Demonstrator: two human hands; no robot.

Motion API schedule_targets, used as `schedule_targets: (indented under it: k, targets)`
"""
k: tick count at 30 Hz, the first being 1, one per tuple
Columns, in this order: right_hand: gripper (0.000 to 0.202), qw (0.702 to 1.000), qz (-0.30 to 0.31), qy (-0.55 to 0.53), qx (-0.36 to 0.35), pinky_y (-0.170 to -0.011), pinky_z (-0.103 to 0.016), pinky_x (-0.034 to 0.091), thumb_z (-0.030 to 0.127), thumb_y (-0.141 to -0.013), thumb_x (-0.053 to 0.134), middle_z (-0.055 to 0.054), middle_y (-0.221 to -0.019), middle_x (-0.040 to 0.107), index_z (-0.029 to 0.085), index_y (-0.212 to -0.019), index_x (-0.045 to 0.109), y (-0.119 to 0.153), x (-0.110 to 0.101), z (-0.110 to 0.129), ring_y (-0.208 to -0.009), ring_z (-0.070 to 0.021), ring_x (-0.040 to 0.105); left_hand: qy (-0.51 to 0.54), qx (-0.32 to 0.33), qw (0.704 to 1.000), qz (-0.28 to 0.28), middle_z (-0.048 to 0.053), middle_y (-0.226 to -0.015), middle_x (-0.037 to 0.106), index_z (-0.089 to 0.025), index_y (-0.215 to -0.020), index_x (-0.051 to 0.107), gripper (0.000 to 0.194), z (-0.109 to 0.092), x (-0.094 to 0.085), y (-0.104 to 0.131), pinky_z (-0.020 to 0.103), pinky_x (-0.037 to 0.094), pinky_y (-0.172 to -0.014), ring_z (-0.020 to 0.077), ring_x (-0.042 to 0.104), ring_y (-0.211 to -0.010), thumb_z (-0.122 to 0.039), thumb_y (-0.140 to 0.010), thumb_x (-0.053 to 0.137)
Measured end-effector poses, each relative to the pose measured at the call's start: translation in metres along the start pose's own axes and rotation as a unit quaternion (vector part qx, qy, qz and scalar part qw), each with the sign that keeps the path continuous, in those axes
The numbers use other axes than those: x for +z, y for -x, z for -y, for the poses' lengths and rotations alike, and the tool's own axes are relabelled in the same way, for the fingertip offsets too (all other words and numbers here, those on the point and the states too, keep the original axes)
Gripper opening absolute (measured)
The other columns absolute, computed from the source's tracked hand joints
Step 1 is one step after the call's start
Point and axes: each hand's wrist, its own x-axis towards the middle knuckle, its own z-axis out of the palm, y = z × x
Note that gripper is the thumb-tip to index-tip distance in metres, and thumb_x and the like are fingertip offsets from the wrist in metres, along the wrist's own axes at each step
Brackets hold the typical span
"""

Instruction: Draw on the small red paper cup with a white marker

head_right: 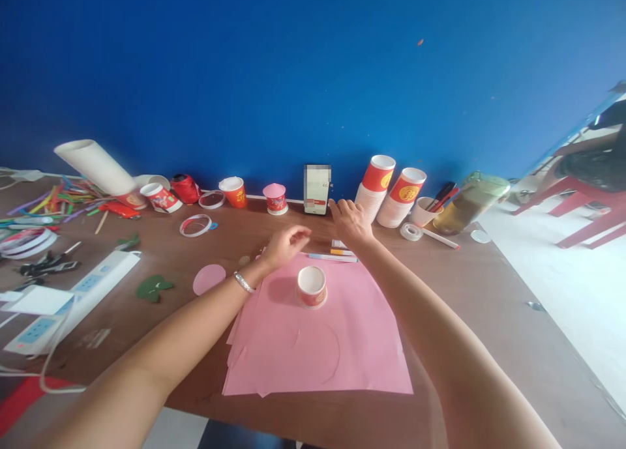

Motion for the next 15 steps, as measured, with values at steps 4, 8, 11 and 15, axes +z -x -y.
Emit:
schedule_targets:
  k: [4, 8, 11, 15]
  targets:
    - [0.059, 0.997, 0.003, -0.049, 0.056, -0.097, -0.045, 0.045, 0.010, -0.095, 0.035, -0.020, -0.123, 0.065, 0.012, -0.153, 0.045, 0.005, 0.010, 0.000, -0.112, -0.0323, 0.057, 0.023, -0.045, 0.998, -0.041, 0.017, -0.146, 0.062, -0.014, -0.141, 0.055, 0.043, 0.008, -0.010, -0.033, 0.044, 0.051, -0.114, 0.0249, 0.064, -0.131, -0.023, -0.099, 0.050]
    - [0.056, 0.989, 0.014, -0.108, 0.098, -0.099, -0.042, 0.052, 0.009, -0.098, 0.039, -0.017, -0.134, 0.065, 0.016, -0.153, 0.046, -0.004, 0.021, 0.000, -0.120, -0.0287, 0.060, 0.040, -0.081, 0.995, -0.042, 0.018, -0.156, 0.053, -0.016, -0.151, 0.045, 0.055, 0.017, -0.006, -0.066, 0.050, 0.047, -0.119, 0.0290, 0.054, -0.144, -0.015, -0.096, 0.046]
    - [0.037, 0.982, 0.014, -0.149, 0.119, -0.098, -0.043, 0.057, 0.028, -0.104, 0.054, -0.013, -0.136, 0.063, 0.019, -0.140, 0.055, -0.011, 0.029, 0.004, -0.117, -0.0243, 0.064, 0.045, -0.081, 0.995, -0.035, 0.016, -0.156, 0.054, -0.017, -0.154, 0.045, 0.062, 0.021, 0.003, -0.078, 0.051, 0.046, -0.121, 0.0300, 0.051, -0.147, -0.011, -0.092, 0.045]
    - [0.037, 0.974, 0.014, -0.184, 0.134, -0.097, -0.046, 0.059, 0.043, -0.100, 0.064, -0.009, -0.134, 0.062, 0.020, -0.129, 0.061, -0.013, 0.035, 0.010, -0.114, -0.0228, 0.065, 0.039, -0.045, 0.998, -0.027, 0.015, -0.156, 0.054, -0.017, -0.156, 0.043, 0.066, 0.025, 0.012, -0.081, 0.052, 0.045, -0.122, 0.0301, 0.050, -0.148, -0.009, -0.091, 0.042]
